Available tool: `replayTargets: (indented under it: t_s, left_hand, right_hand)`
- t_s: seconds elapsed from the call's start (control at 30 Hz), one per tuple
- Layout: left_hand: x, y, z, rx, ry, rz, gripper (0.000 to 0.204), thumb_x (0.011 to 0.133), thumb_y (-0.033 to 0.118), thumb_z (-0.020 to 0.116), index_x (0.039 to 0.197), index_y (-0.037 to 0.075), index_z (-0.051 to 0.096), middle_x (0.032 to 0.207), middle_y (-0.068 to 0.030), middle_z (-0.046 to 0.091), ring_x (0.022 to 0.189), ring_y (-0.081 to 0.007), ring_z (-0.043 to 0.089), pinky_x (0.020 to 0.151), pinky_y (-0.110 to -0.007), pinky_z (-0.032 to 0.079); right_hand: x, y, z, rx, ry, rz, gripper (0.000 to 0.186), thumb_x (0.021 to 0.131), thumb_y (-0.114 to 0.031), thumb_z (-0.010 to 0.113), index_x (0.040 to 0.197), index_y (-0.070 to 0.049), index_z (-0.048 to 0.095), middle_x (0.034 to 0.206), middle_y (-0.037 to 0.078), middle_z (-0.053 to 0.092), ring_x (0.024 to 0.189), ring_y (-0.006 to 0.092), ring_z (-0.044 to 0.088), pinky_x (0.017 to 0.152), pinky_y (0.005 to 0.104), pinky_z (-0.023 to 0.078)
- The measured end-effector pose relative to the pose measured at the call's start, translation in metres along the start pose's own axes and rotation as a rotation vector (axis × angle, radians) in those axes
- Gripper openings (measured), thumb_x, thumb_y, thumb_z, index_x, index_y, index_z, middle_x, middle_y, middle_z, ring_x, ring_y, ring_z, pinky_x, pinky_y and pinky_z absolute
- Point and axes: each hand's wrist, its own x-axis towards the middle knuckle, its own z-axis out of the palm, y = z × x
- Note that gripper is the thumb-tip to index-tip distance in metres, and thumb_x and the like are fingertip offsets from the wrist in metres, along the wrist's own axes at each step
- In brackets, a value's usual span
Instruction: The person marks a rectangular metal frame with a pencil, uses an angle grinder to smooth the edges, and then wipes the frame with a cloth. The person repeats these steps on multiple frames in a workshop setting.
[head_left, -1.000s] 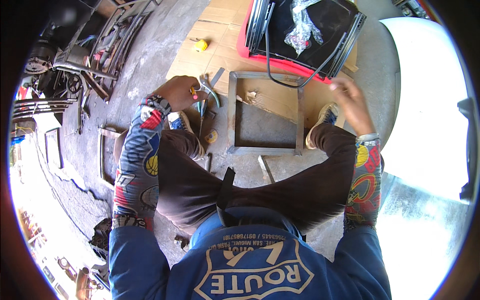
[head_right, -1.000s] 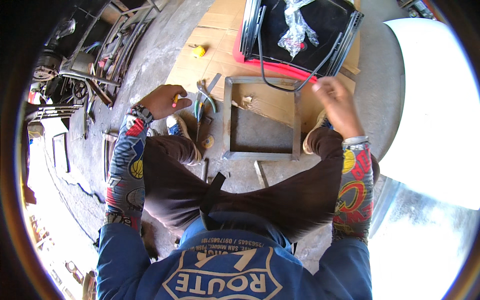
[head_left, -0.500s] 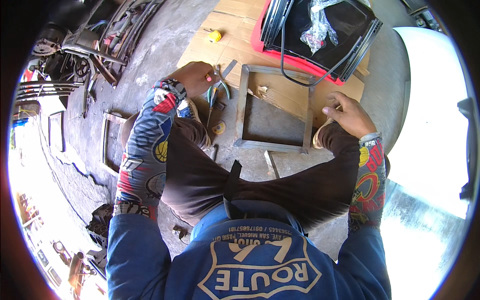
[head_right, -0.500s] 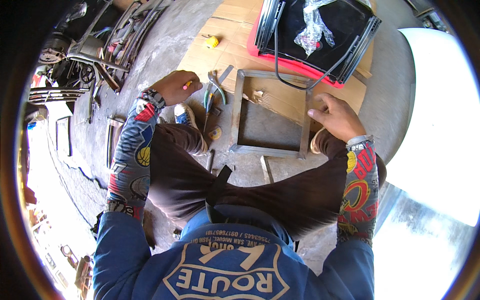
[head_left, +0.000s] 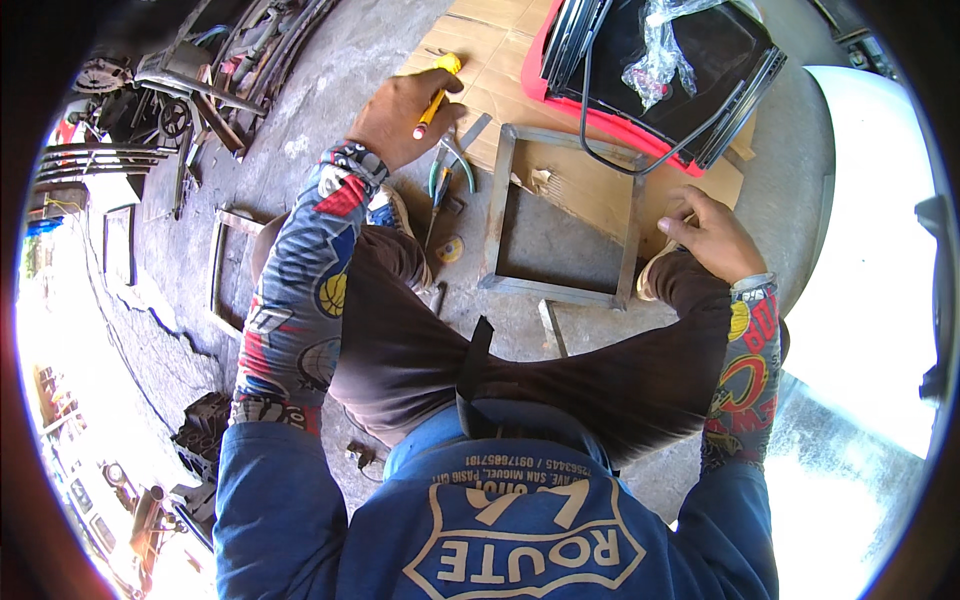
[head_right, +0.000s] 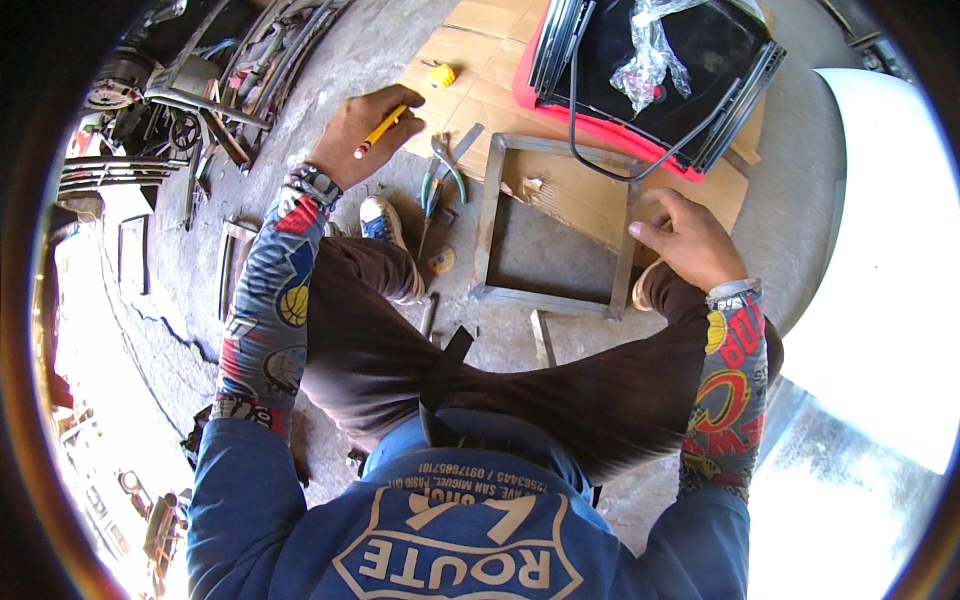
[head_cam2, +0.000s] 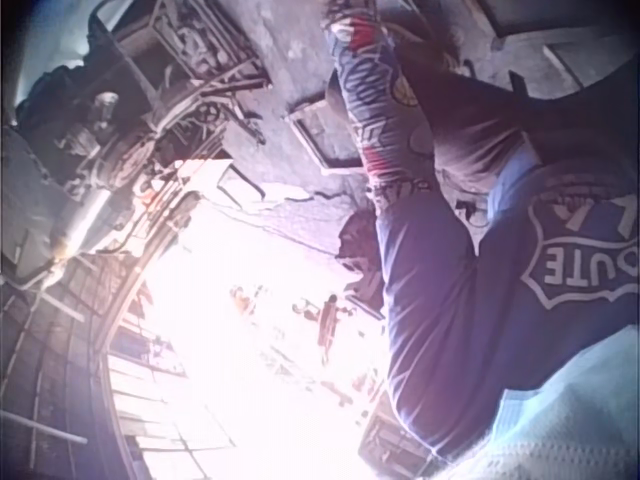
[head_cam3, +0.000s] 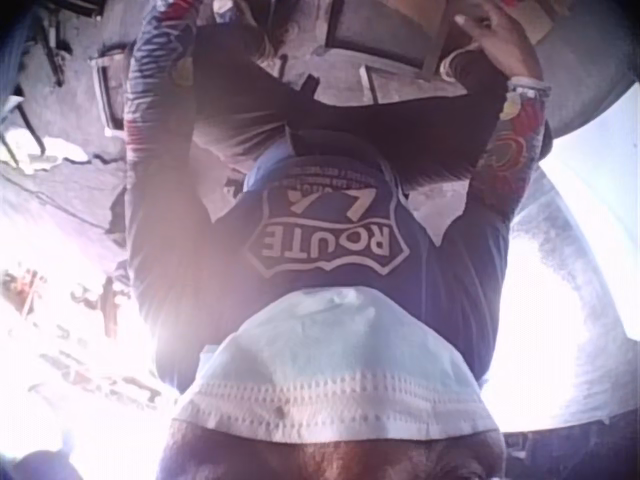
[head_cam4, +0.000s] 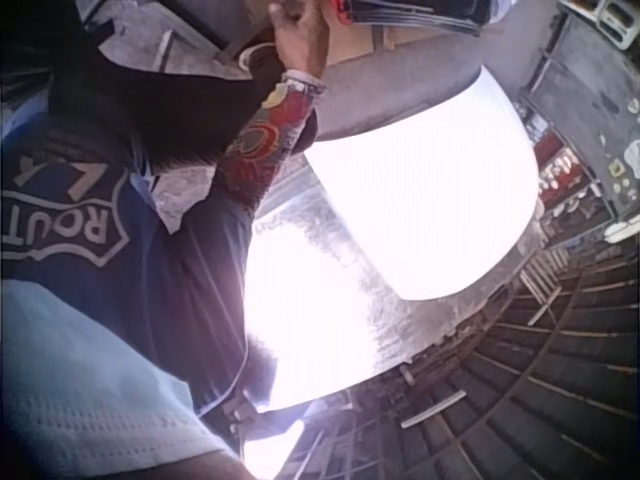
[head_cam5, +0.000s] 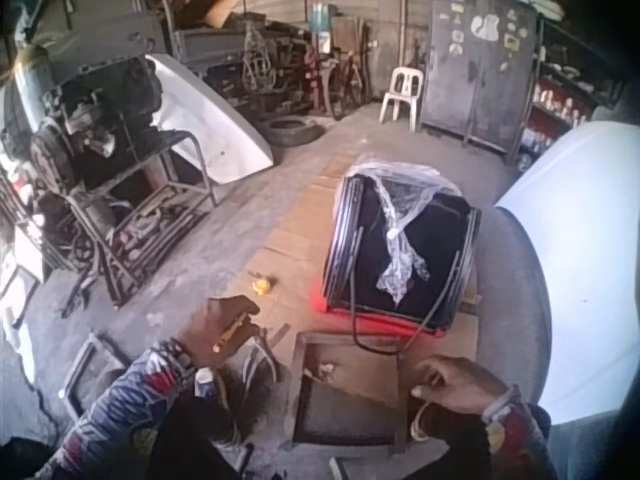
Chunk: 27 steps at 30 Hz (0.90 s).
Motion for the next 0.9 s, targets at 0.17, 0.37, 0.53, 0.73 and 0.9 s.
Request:
replayTargets:
  t_s: [0.17, 0.37, 0.53, 0.73, 0.9]
  left_hand:
    - [0.003, 0.006, -0.005, 0.015, 0.207, -0.005, 0.021, 0.096, 0.008, 0.061, 0.116, 0.004, 0.067, 0.096, -0.0157, 0.075, 0.084, -0.0221, 0.074, 0.074, -0.034, 0.06]
    - [0.003, 0.009, -0.008, -0.021, 0.26, -0.115, 0.021, 0.096, 0.019, 0.065, 0.11, 0.004, 0.068, 0.084, -0.0133, 0.074, 0.074, -0.0223, 0.072, 0.069, -0.033, 0.058]
    - [-0.002, -0.006, -0.004, 0.072, 0.132, -0.168, 0.029, 0.092, 0.028, 0.069, 0.107, 0.004, 0.067, 0.093, -0.0171, 0.072, 0.086, -0.032, 0.072, 0.076, -0.04, 0.056]
    - [-0.009, -0.001, -0.003, 0.102, -0.577, -0.112, 0.041, 0.092, 0.039, 0.064, 0.108, 0.001, 0.067, 0.1, -0.023, 0.07, 0.099, -0.039, 0.066, 0.088, -0.046, 0.052]
    - [-0.008, 0.009, -0.007, 0.091, -0.65, -0.186, 0.043, 0.09, 0.042, 0.063, 0.102, 0.001, 0.071, 0.102, -0.022, 0.071, 0.099, -0.0372, 0.067, 0.089, -0.044, 0.051]
  right_hand:
    - [-0.002, -0.002, -0.001, -0.029, 0.021, -0.017, 0.052, 0.091, -0.032, 0.072, 0.13, -0.003, 0.056, 0.101, 0.018, 0.071, 0.09, 0.0269, 0.07, 0.082, 0.0365, 0.054]
    - [-0.003, -0.005, -0.002, -0.007, 0.007, 0.003, 0.053, 0.091, -0.031, 0.072, 0.131, -0.001, 0.056, 0.101, 0.017, 0.071, 0.089, 0.0261, 0.069, 0.081, 0.0359, 0.054]
    - [-0.003, -0.002, -0.002, -0.004, 0.008, 0.018, 0.052, 0.092, -0.029, 0.071, 0.132, 0.0, 0.054, 0.1, 0.015, 0.069, 0.088, 0.024, 0.068, 0.08, 0.0349, 0.053]
    - [-0.002, 0.001, -0.001, 0.011, 0.003, -0.004, 0.053, 0.095, -0.025, 0.069, 0.137, 0.0, 0.049, 0.099, 0.013, 0.066, 0.086, 0.02, 0.066, 0.078, 0.0329, 0.052]
    - [-0.003, 0.003, -0.002, 0.044, 0.034, 0.02, 0.057, 0.091, -0.034, 0.072, 0.133, -0.001, 0.053, 0.096, 0.016, 0.07, 0.087, 0.0271, 0.068, 0.08, 0.0365, 0.053]
